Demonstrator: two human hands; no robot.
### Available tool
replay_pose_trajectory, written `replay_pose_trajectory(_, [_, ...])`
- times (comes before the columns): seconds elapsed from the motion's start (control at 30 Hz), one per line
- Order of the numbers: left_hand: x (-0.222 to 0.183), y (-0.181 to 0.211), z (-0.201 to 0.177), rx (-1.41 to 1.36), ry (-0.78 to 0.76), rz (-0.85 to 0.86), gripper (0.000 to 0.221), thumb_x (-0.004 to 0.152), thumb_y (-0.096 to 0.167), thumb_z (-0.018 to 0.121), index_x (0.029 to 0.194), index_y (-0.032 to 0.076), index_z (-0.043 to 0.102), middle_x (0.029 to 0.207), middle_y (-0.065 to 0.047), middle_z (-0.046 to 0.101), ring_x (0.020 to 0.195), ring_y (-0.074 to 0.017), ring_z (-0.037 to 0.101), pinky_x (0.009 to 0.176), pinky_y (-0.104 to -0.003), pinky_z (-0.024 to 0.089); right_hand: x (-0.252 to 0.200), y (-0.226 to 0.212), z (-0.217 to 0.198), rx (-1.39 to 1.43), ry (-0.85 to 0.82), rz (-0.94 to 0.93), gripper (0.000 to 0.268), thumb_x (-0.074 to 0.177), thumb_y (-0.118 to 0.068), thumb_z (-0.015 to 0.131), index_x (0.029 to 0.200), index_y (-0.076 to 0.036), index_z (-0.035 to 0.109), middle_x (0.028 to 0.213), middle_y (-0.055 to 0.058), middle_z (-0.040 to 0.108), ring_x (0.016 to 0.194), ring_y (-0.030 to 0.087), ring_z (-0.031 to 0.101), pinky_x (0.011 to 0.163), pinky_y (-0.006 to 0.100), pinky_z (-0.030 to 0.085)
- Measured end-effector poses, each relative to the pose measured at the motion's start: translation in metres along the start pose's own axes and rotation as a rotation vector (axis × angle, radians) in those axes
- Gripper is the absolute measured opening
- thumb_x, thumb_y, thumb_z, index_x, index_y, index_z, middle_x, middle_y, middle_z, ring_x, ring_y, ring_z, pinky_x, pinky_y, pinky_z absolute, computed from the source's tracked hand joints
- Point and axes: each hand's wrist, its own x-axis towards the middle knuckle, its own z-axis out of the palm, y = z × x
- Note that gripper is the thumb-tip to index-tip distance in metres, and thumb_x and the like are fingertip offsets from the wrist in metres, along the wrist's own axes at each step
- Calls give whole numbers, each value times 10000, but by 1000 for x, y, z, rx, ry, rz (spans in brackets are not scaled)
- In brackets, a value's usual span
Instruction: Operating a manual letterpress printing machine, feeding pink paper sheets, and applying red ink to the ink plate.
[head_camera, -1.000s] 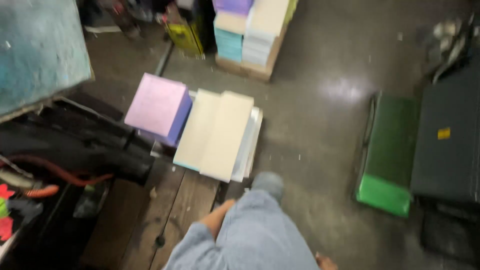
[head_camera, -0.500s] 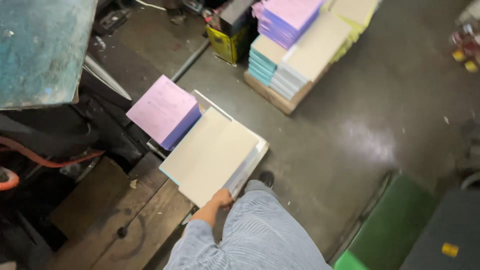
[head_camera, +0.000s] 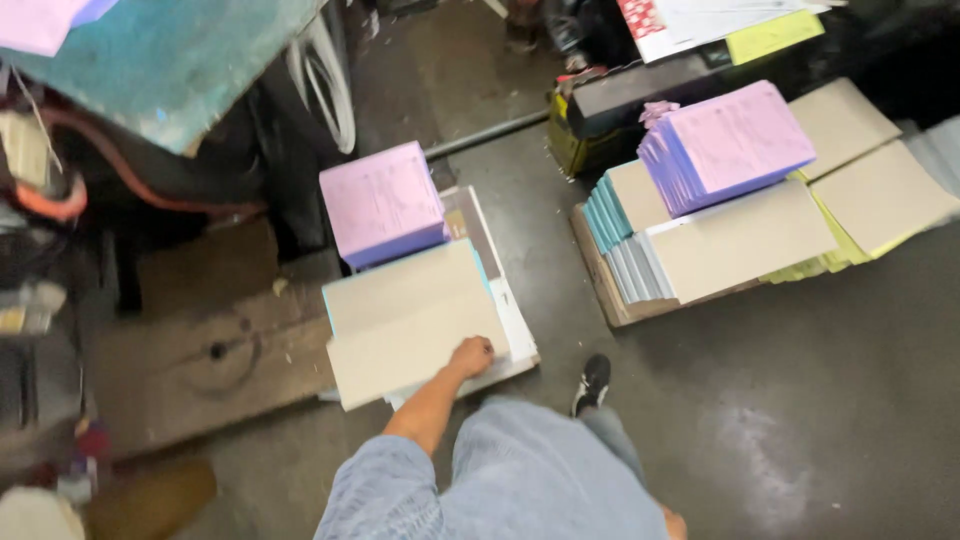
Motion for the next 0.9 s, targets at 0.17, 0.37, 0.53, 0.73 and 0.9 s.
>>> replay_pose_trajectory(0.17, [-24,2,52,15,262,-197,266,855,253,666,958,29,766,1041,-238,722,1019,-418,682,922,-499,541,107,-37,-91,-52,149,51,304,895,-285,757,905,19,769,789,173,751,771,286,706,757,426,539])
replay_pose_trajectory(0.37, [-54,107,51,-276,315,-384,221,833,232,671,970,96,778,997,-170,760,1000,-361,722,908,-450,568,195,-139,-201,474,395,-6,114,900,-76,725,844,16,690,751,128,675,654,216,642,585,348,531])
replay_pose_trajectory(0.53, [-10,144,22,-355,413,-467,225,857,203,629,973,116,800,953,-151,782,969,-341,736,895,-437,565,256,-284,-274,904,535,-316,58,987,36,640,1034,21,671,915,107,702,741,159,693,686,286,618])
replay_pose_trajectory(0.73, [90,146,-58,-442,649,-515,227,860,209,637,1002,120,792,893,-143,787,889,-323,757,830,-426,583,276,-547,-275,618,521,-582,175,1048,3,638,1189,99,674,971,153,717,795,169,714,730,277,618])
replay_pose_trajectory(0.9, [178,117,-164,-521,794,-522,218,896,207,632,1025,108,778,916,-120,794,880,-301,763,809,-403,590,296,-742,-214,592,400,-712,208,1041,-29,673,1191,113,693,991,144,715,826,164,691,777,265,589])
